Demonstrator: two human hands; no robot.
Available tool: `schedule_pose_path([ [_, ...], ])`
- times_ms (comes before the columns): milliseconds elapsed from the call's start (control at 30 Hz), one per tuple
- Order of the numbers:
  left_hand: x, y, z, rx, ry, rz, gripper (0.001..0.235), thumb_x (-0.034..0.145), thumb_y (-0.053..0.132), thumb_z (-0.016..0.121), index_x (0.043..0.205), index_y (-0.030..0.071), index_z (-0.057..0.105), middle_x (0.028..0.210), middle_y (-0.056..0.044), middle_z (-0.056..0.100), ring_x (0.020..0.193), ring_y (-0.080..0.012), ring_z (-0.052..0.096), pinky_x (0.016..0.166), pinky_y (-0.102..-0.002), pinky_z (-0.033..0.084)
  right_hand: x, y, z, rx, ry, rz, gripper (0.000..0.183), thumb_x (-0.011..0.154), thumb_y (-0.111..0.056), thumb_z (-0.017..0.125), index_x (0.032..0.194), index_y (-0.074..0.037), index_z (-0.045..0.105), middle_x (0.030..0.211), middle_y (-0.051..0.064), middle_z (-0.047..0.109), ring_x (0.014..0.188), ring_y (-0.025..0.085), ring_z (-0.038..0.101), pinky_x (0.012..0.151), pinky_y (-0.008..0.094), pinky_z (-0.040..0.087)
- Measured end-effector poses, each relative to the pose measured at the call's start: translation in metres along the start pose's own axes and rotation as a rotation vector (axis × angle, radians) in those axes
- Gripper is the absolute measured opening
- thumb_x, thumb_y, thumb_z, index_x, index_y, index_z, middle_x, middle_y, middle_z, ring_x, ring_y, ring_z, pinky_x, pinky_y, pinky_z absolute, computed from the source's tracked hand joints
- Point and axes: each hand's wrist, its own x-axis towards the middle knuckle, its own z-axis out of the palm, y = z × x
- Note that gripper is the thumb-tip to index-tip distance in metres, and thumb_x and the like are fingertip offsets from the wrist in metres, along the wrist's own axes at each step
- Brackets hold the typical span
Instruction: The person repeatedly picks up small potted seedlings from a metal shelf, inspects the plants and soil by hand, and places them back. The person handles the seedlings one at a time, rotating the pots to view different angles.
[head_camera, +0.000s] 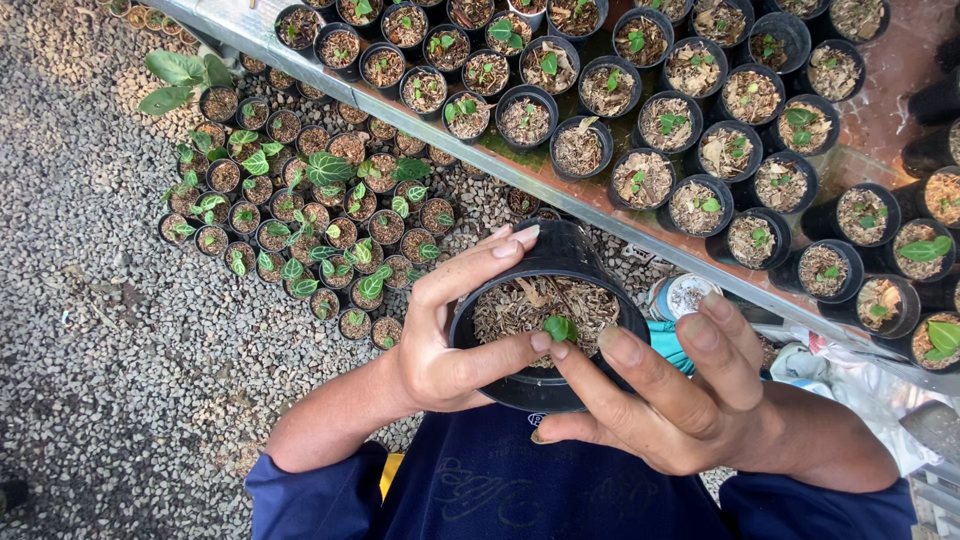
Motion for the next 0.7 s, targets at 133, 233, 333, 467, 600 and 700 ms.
schedule_pose_path([
  [133,0.0000,0.0010,0.0009,0.018,-0.018,-0.012,0.036,0.088,0.015,0.093,0.116,0.011,0.070,0.149,-0.025,0.041,0.142,-0.0463,0.051,0.127,-0.058,0.043,-0.0004,0.0012,-0.0012,0.002,-0.011,0.007,0.058,0.103,-0.072,0.064,0.129,-0.023,0.079,0.158,0.011,0.037,0.155,0.037,0.016,0.124,0.054,0.030],
  [233,0.0007,0.0008,0.0022,0.017,-0.021,-0.014,0.036,0.088,0.015,0.092,0.116,0.011,0.070,0.149,-0.026,0.041,0.142,-0.0474,0.051,0.126,-0.058,0.043,-0.0006,0.0043,-0.0026,0.000,-0.019,-0.012,0.059,0.104,-0.070,0.060,0.136,-0.023,0.078,0.161,0.013,0.036,0.156,0.039,0.015,0.124,0.055,0.029],
  [333,0.0022,0.0007,0.0028,-0.013,-0.006,-0.013,0.037,0.089,0.016,0.093,0.117,0.009,0.069,0.150,-0.025,0.040,0.143,-0.0475,0.051,0.126,-0.058,0.044,0.0001,0.0036,-0.0025,0.024,0.030,-0.002,0.057,0.103,-0.072,0.063,0.130,-0.024,0.077,0.157,0.012,0.037,0.154,0.036,0.018,0.122,0.054,0.034],
  [467,0.0030,0.0011,0.0055,0.014,-0.016,0.002,0.034,0.088,0.014,0.093,0.114,0.009,0.072,0.150,-0.025,0.041,0.142,-0.0472,0.052,0.126,-0.059,0.045,-0.0012,0.0052,-0.0039,0.017,0.018,0.009,0.057,0.105,-0.071,0.065,0.132,-0.023,0.076,0.157,0.014,0.038,0.153,0.038,0.020,0.120,0.055,0.034],
  [600,0.0037,0.0014,0.0052,0.025,-0.042,0.001,0.033,0.086,0.014,0.092,0.113,0.010,0.073,0.149,-0.026,0.043,0.141,-0.0473,0.054,0.124,-0.060,0.045,-0.0032,0.0062,-0.0040,0.029,0.009,0.016,0.057,0.104,-0.070,0.065,0.130,-0.020,0.077,0.156,0.013,0.039,0.152,0.038,0.020,0.121,0.055,0.034],
  [700,0.0042,0.0031,0.0044,0.026,-0.050,-0.008,0.034,0.087,0.014,0.092,0.114,0.010,0.073,0.149,-0.026,0.042,0.141,-0.0476,0.054,0.125,-0.061,0.045,-0.0054,0.0047,-0.0036,0.025,0.019,0.010,0.058,0.104,-0.071,0.065,0.130,-0.020,0.078,0.157,0.013,0.040,0.153,0.038,0.020,0.122,0.055,0.033],
])
